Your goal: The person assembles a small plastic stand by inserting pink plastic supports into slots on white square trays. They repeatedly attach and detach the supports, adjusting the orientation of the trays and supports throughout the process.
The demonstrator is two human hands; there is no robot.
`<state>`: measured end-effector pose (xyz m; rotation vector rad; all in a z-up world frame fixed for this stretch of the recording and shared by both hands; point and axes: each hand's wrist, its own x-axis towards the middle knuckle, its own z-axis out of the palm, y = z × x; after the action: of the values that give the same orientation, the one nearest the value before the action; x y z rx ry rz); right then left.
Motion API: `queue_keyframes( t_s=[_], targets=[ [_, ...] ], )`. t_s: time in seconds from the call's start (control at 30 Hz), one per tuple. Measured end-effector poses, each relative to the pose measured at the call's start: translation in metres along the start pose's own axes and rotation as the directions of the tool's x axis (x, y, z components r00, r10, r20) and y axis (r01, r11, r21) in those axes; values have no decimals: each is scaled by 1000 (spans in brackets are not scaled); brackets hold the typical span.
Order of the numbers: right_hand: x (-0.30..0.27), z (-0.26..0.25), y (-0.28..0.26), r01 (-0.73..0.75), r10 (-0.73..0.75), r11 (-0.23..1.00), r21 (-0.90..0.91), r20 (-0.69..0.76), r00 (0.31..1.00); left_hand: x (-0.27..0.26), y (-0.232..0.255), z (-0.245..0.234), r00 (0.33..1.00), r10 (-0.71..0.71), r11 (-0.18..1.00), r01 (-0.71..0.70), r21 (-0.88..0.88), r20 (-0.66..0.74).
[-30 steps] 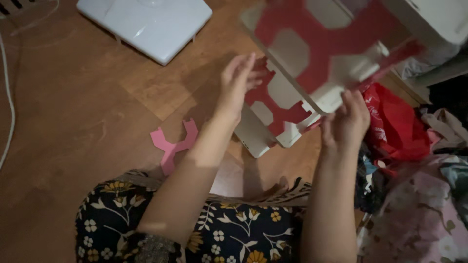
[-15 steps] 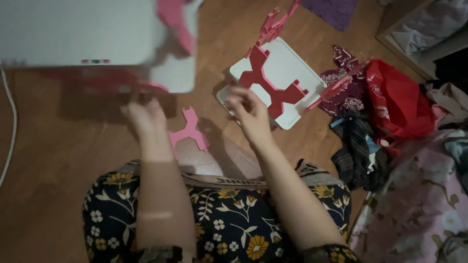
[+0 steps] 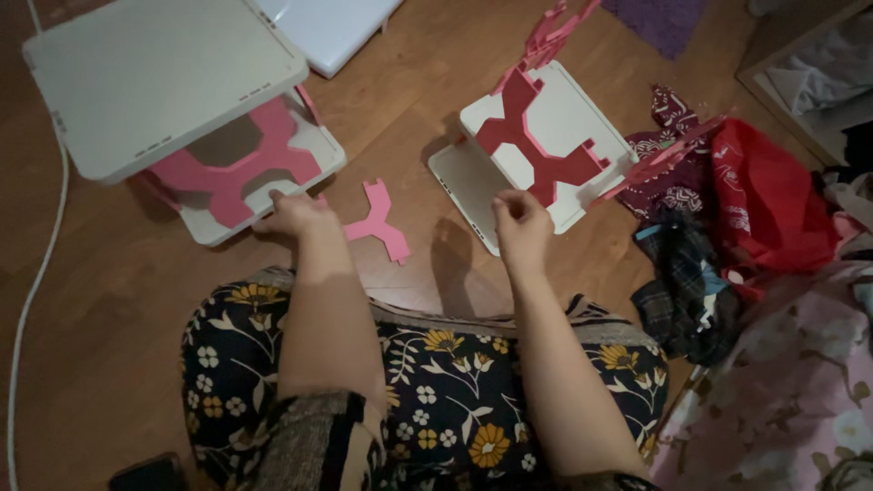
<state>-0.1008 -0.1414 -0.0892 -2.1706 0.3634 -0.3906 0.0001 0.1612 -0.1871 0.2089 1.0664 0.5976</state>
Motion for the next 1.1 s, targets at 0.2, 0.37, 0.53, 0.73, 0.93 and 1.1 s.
queue_keyframes(
  t_s=[0.2,0.37,0.53,0.73,0.93,1.1],
  targets=[
    [12,-5,15,317,-144,917,243,-538,831,-31,14,2,975,127,972,-86,217,-184],
    [30,-25,17,267,-230,958,102,-278,933,-20,4,2,972,152,968,-109,228,-181],
    [47,-30,10,91,-115,919,384,40,993,-11,-5,1,978,169,962,-137,237,-122],
    [31,-41,-1,-144,123,958,246,100,987,4,-10,2,927,372,864,-360,352,34],
    [36,-24,8,-188,-71,749,635,359,930,-79,-129,-49,714,98,607,-595,527,694],
    [33,-11,18,-307,31,642,703,377,926,-158,-185,-91,525,-544,557,-357,750,654]
  ],
)
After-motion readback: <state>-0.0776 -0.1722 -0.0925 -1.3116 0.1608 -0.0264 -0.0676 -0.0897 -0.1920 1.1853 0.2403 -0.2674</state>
